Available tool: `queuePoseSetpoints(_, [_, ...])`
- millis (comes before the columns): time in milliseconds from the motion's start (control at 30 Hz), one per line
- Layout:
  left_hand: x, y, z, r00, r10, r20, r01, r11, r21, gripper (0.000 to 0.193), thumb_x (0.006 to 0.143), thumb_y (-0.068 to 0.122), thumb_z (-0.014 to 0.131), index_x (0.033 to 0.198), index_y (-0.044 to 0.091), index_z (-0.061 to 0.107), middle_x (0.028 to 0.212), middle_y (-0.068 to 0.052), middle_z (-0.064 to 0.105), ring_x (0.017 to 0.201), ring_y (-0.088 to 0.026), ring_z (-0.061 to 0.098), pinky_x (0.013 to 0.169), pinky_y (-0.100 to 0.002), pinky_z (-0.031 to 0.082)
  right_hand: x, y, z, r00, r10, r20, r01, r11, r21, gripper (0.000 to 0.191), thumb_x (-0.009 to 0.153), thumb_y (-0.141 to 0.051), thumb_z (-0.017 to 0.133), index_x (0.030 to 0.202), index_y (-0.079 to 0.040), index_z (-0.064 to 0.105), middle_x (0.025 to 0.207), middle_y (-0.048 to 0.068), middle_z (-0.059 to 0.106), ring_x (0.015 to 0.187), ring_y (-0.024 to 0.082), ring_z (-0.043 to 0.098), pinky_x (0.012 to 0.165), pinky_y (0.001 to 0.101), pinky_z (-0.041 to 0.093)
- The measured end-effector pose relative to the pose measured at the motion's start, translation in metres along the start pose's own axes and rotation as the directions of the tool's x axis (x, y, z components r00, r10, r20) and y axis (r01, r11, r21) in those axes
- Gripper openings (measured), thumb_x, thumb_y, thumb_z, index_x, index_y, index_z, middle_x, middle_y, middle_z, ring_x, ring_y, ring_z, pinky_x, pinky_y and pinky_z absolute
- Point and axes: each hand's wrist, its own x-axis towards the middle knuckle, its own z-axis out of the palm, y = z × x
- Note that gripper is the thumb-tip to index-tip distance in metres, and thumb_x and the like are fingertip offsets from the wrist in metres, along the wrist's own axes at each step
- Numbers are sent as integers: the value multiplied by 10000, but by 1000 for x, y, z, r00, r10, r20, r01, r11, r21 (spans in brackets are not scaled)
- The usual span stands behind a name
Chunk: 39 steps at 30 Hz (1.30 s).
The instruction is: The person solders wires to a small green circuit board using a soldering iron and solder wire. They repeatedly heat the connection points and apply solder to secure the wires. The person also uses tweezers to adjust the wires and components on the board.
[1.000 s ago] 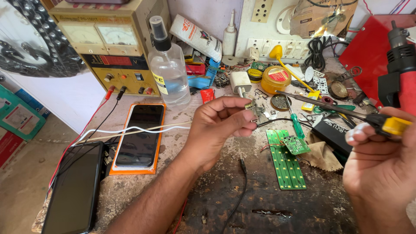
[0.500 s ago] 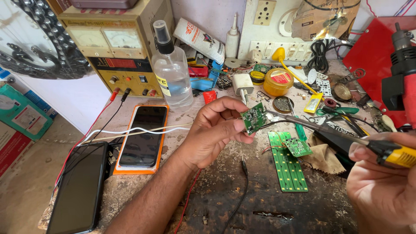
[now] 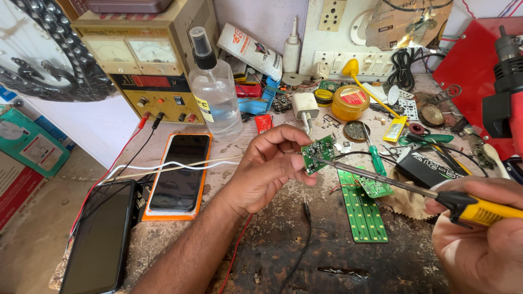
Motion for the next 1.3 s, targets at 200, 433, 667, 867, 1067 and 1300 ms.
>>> queuePoseSetpoints(200, [1,-2,-2,1000,6,9,-6,1000,-13,269,987,-7,677,1247,-27,612,1078,-133,692,931,-228,726,870,-412,638,2,-1,6,1000,11,-23,-10,999,35,520,1223,-467,455,1236,52,498,920,209,579,764,263,624,830,348,556])
queuePoseSetpoints(433, [2,-4,-4,1000,1,16,-1,1000,3,276,992,7,676,1259,-26,611,1076,-134,695,922,-222,723,856,-419,640,6,-8,17,999,-38,-23,37,998,-56,536,1244,-448,453,1218,85,515,924,230,589,750,262,632,782,314,572])
queuePoseSetpoints(667, [0,-6,-5,1000,-17,-9,17,999,43,307,975,14,685,1269,-34,612,1082,-128,697,913,-205,717,843,-402,633,8,-5,13,1000,29,-7,-28,997,78,435,1268,-330,462,1205,95,530,975,259,607,778,272,646,821,322,574])
queuePoseSetpoints(867, [1,-5,-6,1000,-4,-17,6,986,166,294,950,-22,680,1241,-47,648,1056,-132,713,885,-187,707,828,-378,628,12,-4,5,998,66,15,-68,991,117,391,1239,-286,487,1168,94,537,986,280,623,790,292,659,839,334,570])
queuePoseSetpoints(1067, [2,-6,-6,999,-16,-41,22,986,166,289,941,-32,674,1228,-54,649,1035,-138,712,845,-188,703,802,-375,624,16,-1,2,992,125,32,-129,964,232,377,1208,-248,546,1166,126,552,1030,299,660,840,331,699,856,367,583])
queuePoseSetpoints(1300, [5,-6,0,999,-18,-41,23,994,109,285,950,-11,649,1231,-52,616,1015,-133,705,846,-195,706,782,-383,630,12,1,-1,980,195,-46,-172,937,304,369,1182,-232,540,1163,136,550,1003,275,660,805,350,714,852,453,631])
